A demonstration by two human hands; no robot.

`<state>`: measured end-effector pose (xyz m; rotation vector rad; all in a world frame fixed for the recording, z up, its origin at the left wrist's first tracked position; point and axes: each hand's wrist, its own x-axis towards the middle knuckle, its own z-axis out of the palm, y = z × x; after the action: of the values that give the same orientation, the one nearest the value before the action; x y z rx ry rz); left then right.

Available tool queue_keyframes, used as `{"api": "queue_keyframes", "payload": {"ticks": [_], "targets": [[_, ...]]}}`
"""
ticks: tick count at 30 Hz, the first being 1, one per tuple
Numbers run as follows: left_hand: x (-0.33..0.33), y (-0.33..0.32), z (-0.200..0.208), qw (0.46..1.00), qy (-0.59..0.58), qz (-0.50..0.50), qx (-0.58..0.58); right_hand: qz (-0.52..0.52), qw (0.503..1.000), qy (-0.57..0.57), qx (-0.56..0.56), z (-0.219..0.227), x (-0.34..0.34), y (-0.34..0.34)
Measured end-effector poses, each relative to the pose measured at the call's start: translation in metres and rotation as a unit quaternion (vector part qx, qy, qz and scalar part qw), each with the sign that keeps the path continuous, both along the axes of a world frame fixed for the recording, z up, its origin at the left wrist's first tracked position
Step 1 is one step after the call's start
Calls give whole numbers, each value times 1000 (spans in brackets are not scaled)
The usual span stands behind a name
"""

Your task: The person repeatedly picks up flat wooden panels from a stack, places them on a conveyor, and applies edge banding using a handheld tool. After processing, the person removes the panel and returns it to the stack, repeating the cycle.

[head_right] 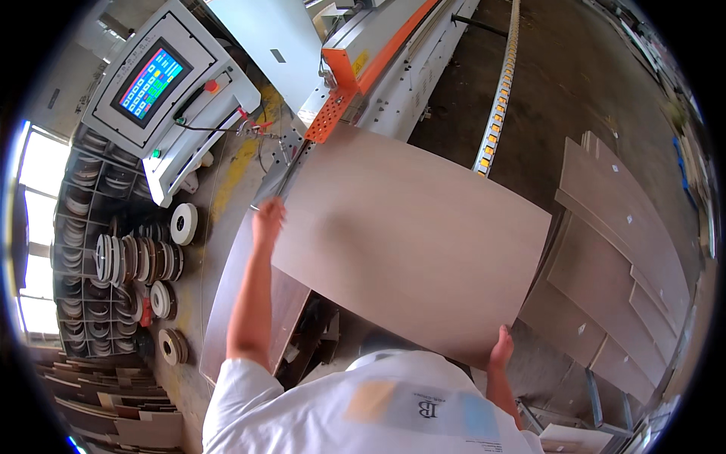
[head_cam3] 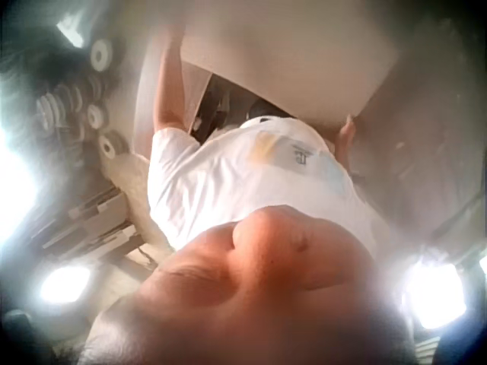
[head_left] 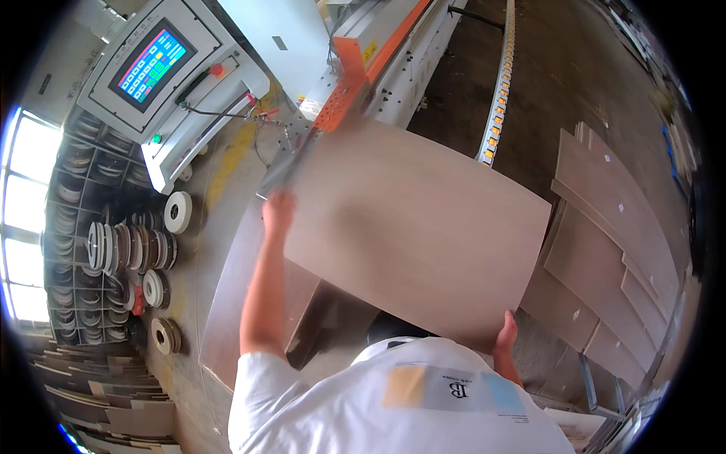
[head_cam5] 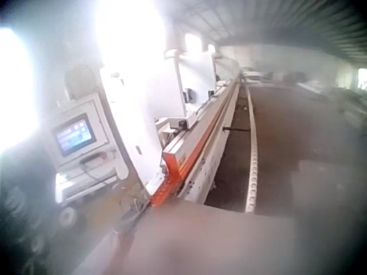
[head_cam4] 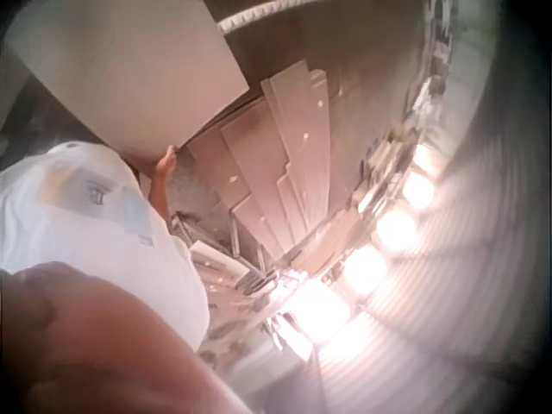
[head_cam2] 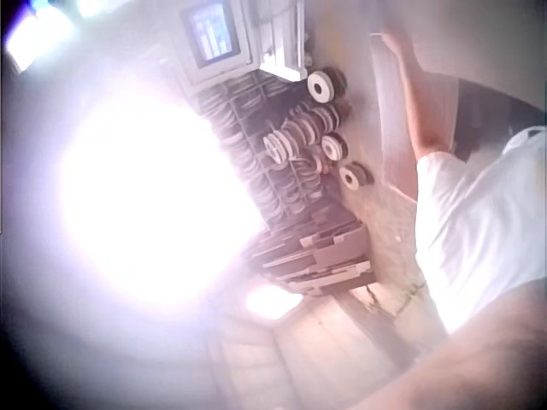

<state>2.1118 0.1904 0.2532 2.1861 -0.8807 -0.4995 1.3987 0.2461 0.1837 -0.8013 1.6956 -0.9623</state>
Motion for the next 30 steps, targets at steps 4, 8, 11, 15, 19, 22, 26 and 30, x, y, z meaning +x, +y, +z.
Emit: {"api": "queue_keyframes", "payload": {"ticks": [4, 8, 11, 15, 19, 22, 26, 30], "targets": [[91, -117, 19, 981, -165, 93, -35, 17, 999, 46, 18, -8, -24, 16], [241, -146, -24, 948, -204, 135, -205, 90, 984, 140, 63, -1, -11, 0], [183, -193, -15, 986, -119, 116, -27, 69, 966, 217, 121, 14, -22, 43], [130, -154, 40, 977, -174, 96, -75, 41, 972, 150, 174, 43, -6, 63], [154, -82, 61, 893, -280, 141, -323, 70, 974, 118, 179, 38, -11, 60], [128, -31, 109, 876, -209, 43, -432, 82, 976, 111, 171, 54, -4, 51], [89, 31, 138, 911, -368, -66, -172, 155, 967, 170, 105, 2, -41, 59], [44, 70, 125, 842, -470, -224, 139, 188, 965, 179, 46, -17, -45, 53]]}}
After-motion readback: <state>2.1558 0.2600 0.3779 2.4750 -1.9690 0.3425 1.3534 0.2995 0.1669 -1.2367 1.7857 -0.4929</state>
